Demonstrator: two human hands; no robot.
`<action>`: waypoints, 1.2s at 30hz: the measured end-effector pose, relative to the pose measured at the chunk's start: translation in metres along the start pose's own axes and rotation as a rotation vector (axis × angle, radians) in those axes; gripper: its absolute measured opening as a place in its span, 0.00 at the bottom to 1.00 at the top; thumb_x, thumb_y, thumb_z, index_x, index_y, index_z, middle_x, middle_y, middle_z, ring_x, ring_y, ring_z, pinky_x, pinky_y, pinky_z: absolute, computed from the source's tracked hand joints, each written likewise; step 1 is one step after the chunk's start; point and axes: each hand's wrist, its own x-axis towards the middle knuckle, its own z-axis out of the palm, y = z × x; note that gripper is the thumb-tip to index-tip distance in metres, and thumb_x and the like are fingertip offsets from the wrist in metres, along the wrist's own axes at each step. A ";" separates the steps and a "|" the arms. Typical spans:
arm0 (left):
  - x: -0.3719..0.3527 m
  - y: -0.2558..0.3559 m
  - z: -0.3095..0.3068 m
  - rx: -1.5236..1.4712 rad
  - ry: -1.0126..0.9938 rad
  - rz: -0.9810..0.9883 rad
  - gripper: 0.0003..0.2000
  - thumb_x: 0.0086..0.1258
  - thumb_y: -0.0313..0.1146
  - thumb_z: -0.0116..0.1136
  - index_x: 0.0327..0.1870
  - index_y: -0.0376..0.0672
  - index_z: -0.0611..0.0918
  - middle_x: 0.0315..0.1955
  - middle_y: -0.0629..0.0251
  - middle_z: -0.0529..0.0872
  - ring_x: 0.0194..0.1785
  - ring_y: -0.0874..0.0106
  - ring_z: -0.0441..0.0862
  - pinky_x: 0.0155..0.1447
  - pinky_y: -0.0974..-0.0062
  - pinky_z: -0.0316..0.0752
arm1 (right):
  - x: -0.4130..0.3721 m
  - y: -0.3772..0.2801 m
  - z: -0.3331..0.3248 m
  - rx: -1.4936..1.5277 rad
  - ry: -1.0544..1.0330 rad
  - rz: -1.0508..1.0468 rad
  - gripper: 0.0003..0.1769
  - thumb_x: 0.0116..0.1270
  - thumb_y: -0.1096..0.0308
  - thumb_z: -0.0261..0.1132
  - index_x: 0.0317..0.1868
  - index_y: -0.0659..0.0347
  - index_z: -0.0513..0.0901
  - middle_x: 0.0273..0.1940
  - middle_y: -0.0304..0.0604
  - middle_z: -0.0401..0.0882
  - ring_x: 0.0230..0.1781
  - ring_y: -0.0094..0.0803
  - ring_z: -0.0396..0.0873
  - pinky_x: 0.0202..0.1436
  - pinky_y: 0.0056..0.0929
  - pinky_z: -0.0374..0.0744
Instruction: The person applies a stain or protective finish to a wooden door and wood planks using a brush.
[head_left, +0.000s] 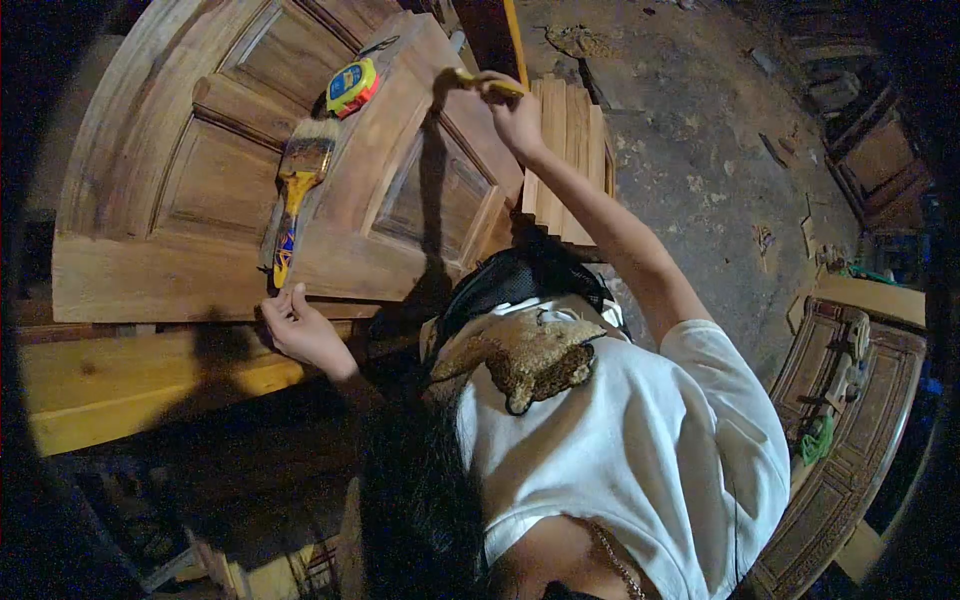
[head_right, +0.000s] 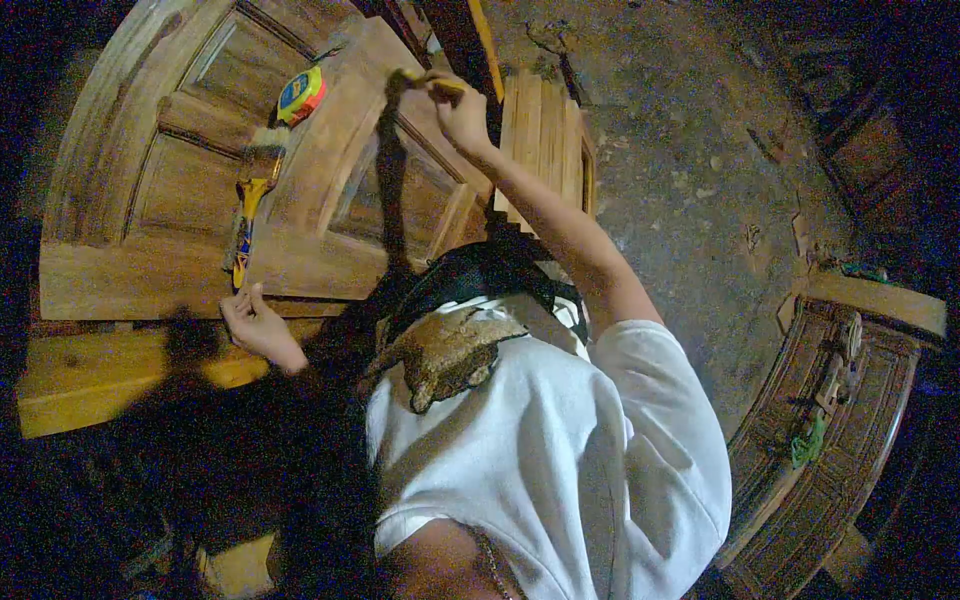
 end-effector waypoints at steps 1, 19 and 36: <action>0.000 -0.001 -0.001 0.000 -0.002 0.025 0.11 0.59 0.29 0.65 0.28 0.34 0.73 0.25 0.58 0.81 0.29 0.65 0.79 0.33 0.70 0.72 | -0.005 0.003 0.002 0.033 0.028 0.000 0.14 0.56 0.79 0.56 0.43 0.63 0.81 0.34 0.50 0.82 0.32 0.25 0.80 0.41 0.24 0.76; 0.000 0.002 -0.002 0.037 -0.013 0.017 0.11 0.60 0.30 0.64 0.30 0.35 0.74 0.27 0.58 0.82 0.29 0.65 0.79 0.34 0.70 0.72 | 0.001 -0.010 0.000 0.074 0.012 0.156 0.09 0.69 0.68 0.58 0.43 0.65 0.78 0.36 0.38 0.80 0.38 0.22 0.76 0.43 0.22 0.75; 0.001 -0.001 0.001 0.024 -0.011 -0.043 0.10 0.60 0.26 0.64 0.30 0.33 0.73 0.25 0.59 0.81 0.29 0.69 0.78 0.34 0.72 0.72 | -0.022 0.079 0.012 0.203 0.402 0.540 0.10 0.68 0.65 0.60 0.44 0.61 0.73 0.36 0.40 0.76 0.30 0.25 0.78 0.32 0.24 0.79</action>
